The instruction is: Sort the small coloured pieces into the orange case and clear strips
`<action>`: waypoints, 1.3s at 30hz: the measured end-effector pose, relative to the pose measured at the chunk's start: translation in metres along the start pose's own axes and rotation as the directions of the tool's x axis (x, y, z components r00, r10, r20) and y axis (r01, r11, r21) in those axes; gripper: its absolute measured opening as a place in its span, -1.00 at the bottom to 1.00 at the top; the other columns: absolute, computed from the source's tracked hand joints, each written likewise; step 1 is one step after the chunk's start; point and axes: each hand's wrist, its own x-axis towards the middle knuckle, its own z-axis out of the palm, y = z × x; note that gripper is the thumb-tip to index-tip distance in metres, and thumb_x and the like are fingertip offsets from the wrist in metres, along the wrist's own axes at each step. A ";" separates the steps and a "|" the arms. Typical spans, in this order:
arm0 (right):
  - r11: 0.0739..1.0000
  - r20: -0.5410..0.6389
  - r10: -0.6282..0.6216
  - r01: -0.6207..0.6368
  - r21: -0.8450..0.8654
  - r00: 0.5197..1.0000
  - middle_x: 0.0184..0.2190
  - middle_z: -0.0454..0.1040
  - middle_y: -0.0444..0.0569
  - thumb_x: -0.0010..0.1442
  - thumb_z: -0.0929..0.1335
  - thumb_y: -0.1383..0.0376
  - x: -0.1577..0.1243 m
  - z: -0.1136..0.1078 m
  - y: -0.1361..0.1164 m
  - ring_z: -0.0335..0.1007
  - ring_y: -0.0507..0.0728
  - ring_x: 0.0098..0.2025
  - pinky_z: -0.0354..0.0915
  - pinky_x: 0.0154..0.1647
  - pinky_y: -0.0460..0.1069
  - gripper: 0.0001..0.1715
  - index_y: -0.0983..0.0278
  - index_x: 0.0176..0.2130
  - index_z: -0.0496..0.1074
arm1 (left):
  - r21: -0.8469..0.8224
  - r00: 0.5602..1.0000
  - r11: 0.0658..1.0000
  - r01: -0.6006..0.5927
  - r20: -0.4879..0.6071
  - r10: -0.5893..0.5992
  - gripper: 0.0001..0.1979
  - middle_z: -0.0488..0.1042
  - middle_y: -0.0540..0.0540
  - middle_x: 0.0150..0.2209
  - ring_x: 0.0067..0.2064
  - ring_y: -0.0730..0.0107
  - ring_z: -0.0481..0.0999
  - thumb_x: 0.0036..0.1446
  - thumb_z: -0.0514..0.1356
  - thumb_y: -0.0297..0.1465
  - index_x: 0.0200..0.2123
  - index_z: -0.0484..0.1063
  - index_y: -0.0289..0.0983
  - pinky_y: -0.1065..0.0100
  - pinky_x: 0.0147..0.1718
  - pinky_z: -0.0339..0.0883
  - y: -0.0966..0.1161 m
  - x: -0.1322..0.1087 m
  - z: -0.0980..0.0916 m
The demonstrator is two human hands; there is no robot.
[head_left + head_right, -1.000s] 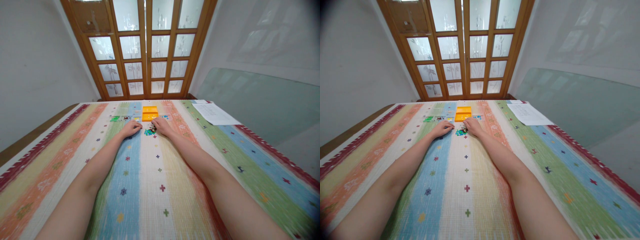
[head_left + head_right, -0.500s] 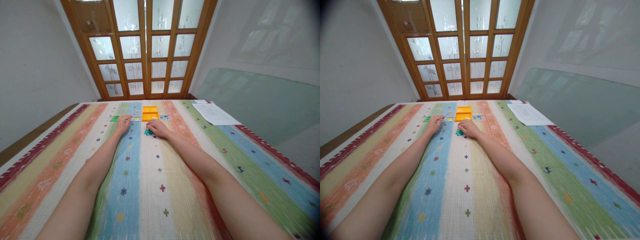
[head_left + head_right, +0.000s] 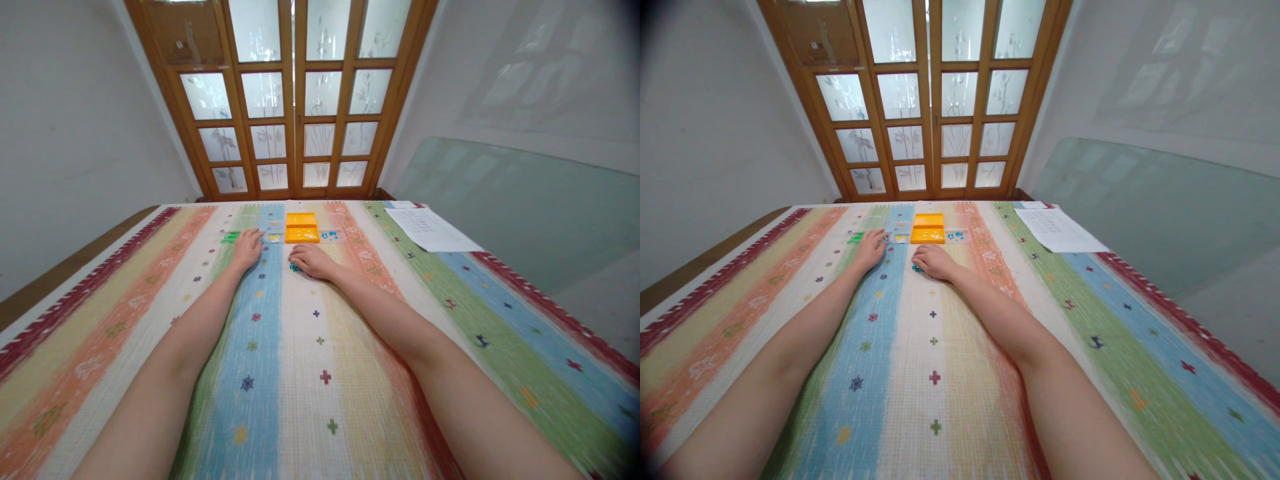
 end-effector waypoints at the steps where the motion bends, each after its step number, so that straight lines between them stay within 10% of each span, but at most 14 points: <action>1: 1.000 -0.004 0.009 -0.009 -0.002 1.000 -0.03 0.64 0.09 0.56 0.23 0.16 0.000 0.001 0.000 0.48 0.21 0.04 0.29 0.19 0.12 -0.55 0.23 -0.06 0.67 | -0.006 1.000 1.000 -0.012 0.006 0.012 -0.62 0.53 -0.20 0.26 0.31 0.05 0.40 0.31 0.13 -0.39 0.11 0.61 -0.18 -0.10 0.40 0.20 0.005 0.000 0.000; 17: 0.995 -0.087 0.100 -0.102 -0.021 0.991 0.01 0.64 0.11 0.58 0.22 0.14 0.003 0.004 0.004 0.51 0.22 0.07 0.27 0.23 0.11 -0.54 0.26 0.03 0.65 | -0.058 0.981 0.985 -0.162 0.102 0.168 -0.66 0.54 -0.17 0.22 0.30 0.06 0.39 0.35 0.12 -0.43 0.04 0.65 -0.17 -0.10 0.40 0.21 0.035 -0.002 -0.002; 29: 0.904 -0.410 0.423 -0.405 0.134 0.808 0.03 0.63 0.20 0.58 0.13 0.01 -0.002 -0.008 0.052 0.51 0.30 0.08 0.34 0.23 0.17 -0.34 0.29 -0.01 0.67 | -0.152 0.890 0.926 -0.346 0.259 0.375 -0.60 0.55 -0.21 0.22 0.30 0.11 0.42 0.49 0.03 -0.28 0.19 0.57 -0.19 -0.05 0.41 0.19 0.073 -0.009 0.002; 39: 0.897 -0.404 0.440 -0.365 0.250 0.802 0.07 0.61 0.20 0.56 0.10 -0.07 0.008 -0.002 0.075 0.49 0.28 0.14 0.34 0.30 0.18 -0.30 0.27 0.04 0.63 | -0.197 0.824 0.907 -0.372 0.380 0.421 -0.52 0.49 -0.17 0.33 0.37 0.14 0.39 0.55 -0.06 -0.21 0.28 0.50 -0.21 0.06 0.44 0.10 0.097 -0.011 0.008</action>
